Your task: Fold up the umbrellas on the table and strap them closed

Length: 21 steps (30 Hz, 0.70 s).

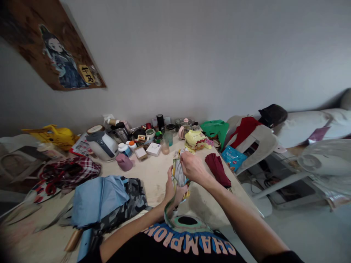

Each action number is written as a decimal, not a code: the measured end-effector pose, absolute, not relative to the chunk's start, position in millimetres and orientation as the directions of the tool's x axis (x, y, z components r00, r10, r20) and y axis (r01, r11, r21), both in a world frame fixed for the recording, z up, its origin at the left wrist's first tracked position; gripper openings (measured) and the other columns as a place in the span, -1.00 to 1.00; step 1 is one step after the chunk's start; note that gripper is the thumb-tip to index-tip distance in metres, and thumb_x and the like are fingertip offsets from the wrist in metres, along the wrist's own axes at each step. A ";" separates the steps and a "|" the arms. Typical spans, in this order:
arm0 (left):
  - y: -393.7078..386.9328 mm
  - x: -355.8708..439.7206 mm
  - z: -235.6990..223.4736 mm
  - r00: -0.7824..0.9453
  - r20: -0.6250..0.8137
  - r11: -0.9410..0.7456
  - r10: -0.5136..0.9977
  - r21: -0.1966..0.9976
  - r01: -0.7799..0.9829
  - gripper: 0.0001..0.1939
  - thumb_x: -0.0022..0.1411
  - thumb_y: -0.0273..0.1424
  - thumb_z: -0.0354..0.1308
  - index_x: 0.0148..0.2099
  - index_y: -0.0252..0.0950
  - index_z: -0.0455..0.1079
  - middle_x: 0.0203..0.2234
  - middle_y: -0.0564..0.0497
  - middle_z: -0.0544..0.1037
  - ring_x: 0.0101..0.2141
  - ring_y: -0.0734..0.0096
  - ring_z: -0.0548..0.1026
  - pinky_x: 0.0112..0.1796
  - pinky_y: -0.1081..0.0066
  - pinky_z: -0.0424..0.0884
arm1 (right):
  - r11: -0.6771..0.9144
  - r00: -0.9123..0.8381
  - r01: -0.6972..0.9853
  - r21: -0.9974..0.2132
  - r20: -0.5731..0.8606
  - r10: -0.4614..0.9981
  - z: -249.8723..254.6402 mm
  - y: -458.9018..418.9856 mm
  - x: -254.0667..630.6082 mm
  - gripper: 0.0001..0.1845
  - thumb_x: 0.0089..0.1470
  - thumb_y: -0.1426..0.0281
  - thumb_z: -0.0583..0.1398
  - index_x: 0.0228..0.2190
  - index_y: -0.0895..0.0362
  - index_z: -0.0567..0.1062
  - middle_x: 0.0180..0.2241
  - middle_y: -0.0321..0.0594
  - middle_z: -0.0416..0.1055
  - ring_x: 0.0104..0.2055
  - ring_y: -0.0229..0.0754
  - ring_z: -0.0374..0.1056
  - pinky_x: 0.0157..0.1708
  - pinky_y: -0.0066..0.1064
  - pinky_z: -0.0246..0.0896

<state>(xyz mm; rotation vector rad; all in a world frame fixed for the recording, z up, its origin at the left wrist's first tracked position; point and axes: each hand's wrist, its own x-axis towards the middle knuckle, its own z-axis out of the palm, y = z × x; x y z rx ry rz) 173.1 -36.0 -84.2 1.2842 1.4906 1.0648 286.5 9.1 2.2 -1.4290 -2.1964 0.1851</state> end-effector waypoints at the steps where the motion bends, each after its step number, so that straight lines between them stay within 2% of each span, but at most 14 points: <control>1: -36.7 173.3 -83.2 -0.084 -0.083 0.102 0.993 0.963 0.248 -0.01 -0.16 -0.55 0.22 0.32 -0.32 -0.10 -0.06 -0.20 0.54 -0.05 0.12 0.50 -0.03 0.32 0.35 | 0.434 -0.309 0.783 -0.445 0.328 0.893 3.0 8.9 288.1 -0.89 0.02 0.52 0.07 -0.49 0.15 0.36 -0.52 -0.24 0.32 -0.46 -0.23 0.22 -0.45 -0.45 0.04; 4: -38.4 173.5 -82.3 -0.080 -0.060 0.077 0.995 0.971 0.227 0.01 -0.17 -0.56 0.22 0.33 -0.32 -0.12 -0.09 -0.17 0.55 -0.06 0.14 0.51 -0.04 0.35 0.36 | 0.366 -0.233 0.676 -0.639 0.286 0.929 7.3 6.1 293.9 -0.88 -0.05 0.51 0.09 -0.57 0.14 0.35 -0.63 -0.35 0.24 -0.56 -0.30 0.14 -0.53 -0.49 0.01; 6: -38.5 173.5 -83.1 -0.100 -0.045 0.064 0.994 0.978 0.198 0.00 -0.18 -0.56 0.22 0.32 -0.30 -0.10 -0.06 -0.17 0.54 -0.06 0.17 0.51 -0.04 0.36 0.37 | 0.312 -0.084 0.662 -0.682 0.346 0.934 10.7 0.8 296.6 -0.90 -0.06 0.50 0.10 -0.55 0.14 0.37 -0.64 -0.37 0.22 -0.58 -0.31 0.13 -0.55 -0.50 0.02; 8: -37.8 173.2 -84.2 -0.135 -0.046 0.068 0.990 0.984 0.167 -0.01 -0.18 -0.56 0.22 0.31 -0.27 -0.08 -0.02 -0.16 0.52 -0.06 0.19 0.51 -0.05 0.37 0.37 | 0.330 0.004 0.671 -0.664 0.449 0.894 11.9 -7.7 296.6 -0.91 -0.02 0.49 0.10 -0.47 0.15 0.41 -0.60 -0.36 0.25 -0.56 -0.31 0.17 -0.53 -0.49 0.05; 9: -37.2 172.9 -84.6 -0.143 -0.047 0.068 0.989 0.986 0.151 -0.01 -0.18 -0.55 0.22 0.31 -0.25 -0.07 -0.01 -0.16 0.51 -0.06 0.20 0.51 -0.05 0.37 0.38 | 0.368 -0.021 0.675 -0.639 0.482 0.876 10.8 -12.5 295.3 -0.89 0.00 0.49 0.10 -0.40 0.15 0.43 -0.57 -0.33 0.29 -0.54 -0.30 0.20 -0.50 -0.49 0.08; 13: -36.1 170.9 -85.0 -0.107 -0.023 0.035 0.994 0.993 0.114 -0.02 -0.14 -0.52 0.24 0.32 -0.22 -0.09 -0.01 -0.14 0.51 -0.08 0.21 0.52 -0.07 0.39 0.39 | 0.524 -0.320 0.708 -0.474 0.445 0.836 -5.0 -27.9 285.1 -0.77 0.05 0.45 0.12 -0.20 0.14 0.44 -0.34 -0.17 0.42 -0.37 -0.21 0.31 -0.38 -0.44 0.16; 16: -36.6 169.0 -86.8 -0.098 -0.030 0.040 0.995 0.994 0.101 -0.03 -0.13 -0.48 0.27 0.33 -0.22 -0.06 -0.06 -0.14 0.54 -0.09 0.20 0.52 -0.07 0.38 0.40 | 0.421 -0.252 0.796 -0.436 0.393 0.884 -20.2 -30.9 277.1 -0.88 0.09 0.38 0.13 -0.36 0.15 0.45 -0.40 -0.17 0.41 -0.41 -0.21 0.30 -0.41 -0.44 0.13; 19: -36.8 167.7 -90.6 -0.097 -0.036 0.038 0.995 0.999 0.018 -0.09 -0.06 -0.43 0.25 0.32 -0.22 -0.03 -0.06 -0.11 0.54 -0.09 0.23 0.52 -0.07 0.39 0.40 | 0.310 -0.146 0.832 -0.460 0.358 0.922 -29.8 -31.2 268.8 -0.82 0.06 0.31 0.17 -0.50 0.14 0.42 -0.52 -0.23 0.39 -0.49 -0.24 0.26 -0.48 -0.45 0.06; 21: -35.9 167.4 -92.3 -0.115 -0.050 0.046 0.992 0.998 -0.030 -0.15 -0.01 -0.40 0.23 0.32 -0.24 -0.02 -0.05 -0.11 0.53 -0.07 0.24 0.51 -0.06 0.39 0.40 | 0.291 -0.132 0.823 -0.487 0.335 0.933 -33.9 -32.7 262.1 -0.85 0.02 0.35 0.17 -0.54 0.13 0.42 -0.56 -0.25 0.38 -0.51 -0.25 0.25 -0.49 -0.46 0.04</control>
